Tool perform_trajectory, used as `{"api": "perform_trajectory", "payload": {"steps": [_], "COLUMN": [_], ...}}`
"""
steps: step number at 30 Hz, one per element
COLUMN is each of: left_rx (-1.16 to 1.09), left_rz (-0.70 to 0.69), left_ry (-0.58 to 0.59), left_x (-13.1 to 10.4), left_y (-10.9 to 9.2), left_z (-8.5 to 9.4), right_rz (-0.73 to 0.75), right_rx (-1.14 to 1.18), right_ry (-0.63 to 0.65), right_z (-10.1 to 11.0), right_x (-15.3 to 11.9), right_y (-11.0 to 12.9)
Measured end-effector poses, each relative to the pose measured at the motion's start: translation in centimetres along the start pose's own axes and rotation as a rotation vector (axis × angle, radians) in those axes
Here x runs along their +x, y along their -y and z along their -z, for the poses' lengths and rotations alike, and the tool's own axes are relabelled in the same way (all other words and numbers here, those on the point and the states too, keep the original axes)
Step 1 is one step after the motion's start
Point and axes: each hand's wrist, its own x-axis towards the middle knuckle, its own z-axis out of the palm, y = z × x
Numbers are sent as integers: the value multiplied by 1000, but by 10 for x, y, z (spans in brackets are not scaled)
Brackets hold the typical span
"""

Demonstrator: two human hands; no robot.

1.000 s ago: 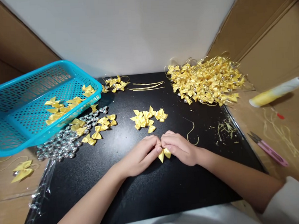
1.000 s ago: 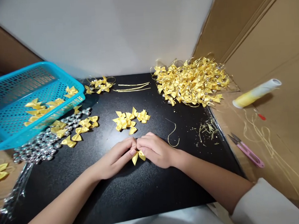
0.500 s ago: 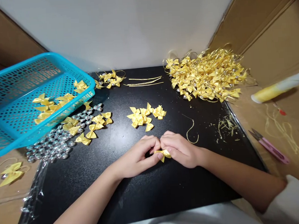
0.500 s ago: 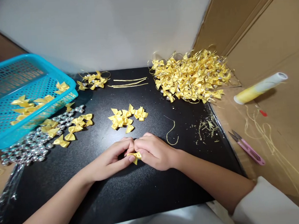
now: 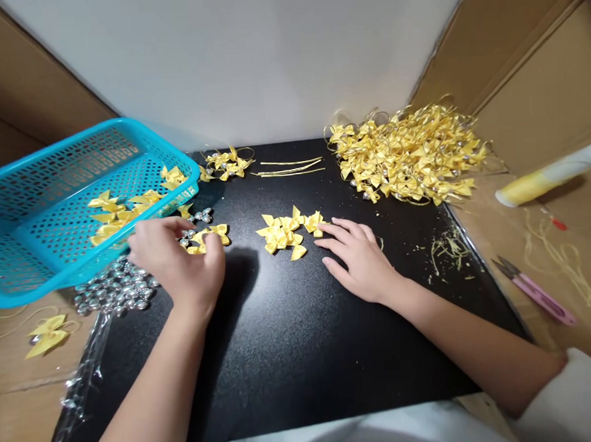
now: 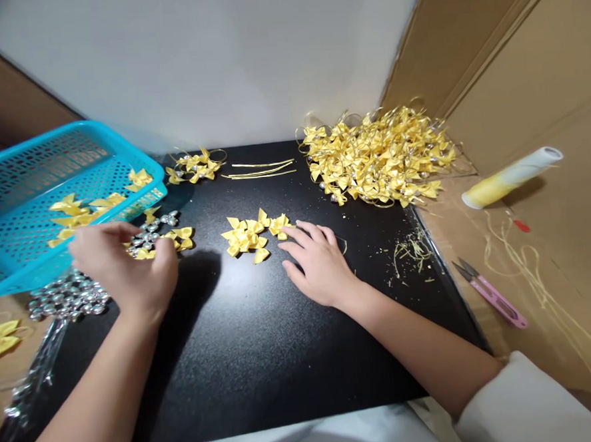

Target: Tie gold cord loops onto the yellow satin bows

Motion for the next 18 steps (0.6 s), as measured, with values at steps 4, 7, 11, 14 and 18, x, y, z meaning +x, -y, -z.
{"api": "perform_trajectory", "payload": {"steps": [4, 7, 11, 14, 18], "left_rx": [-129, -215, -290, -316, -316], "left_rz": [-207, -313, -367, -375, -352], "left_ry": [166, 253, 321, 384, 446], "left_x": [-16, -26, -29, -28, -29], "left_y": [-25, -41, -48, -49, -51], "left_z": [-1, 2, 7, 8, 8], "right_rz": [-13, -11, 23, -21, -62], "right_rx": [-23, 12, 119, 70, 16], "right_ry": [-5, -57, -192, -152, -11], "right_z": [-1, 1, 4, 3, 0], "right_x": [0, -1, -4, -3, -2], "right_y": [3, 5, 4, 3, 4]}}
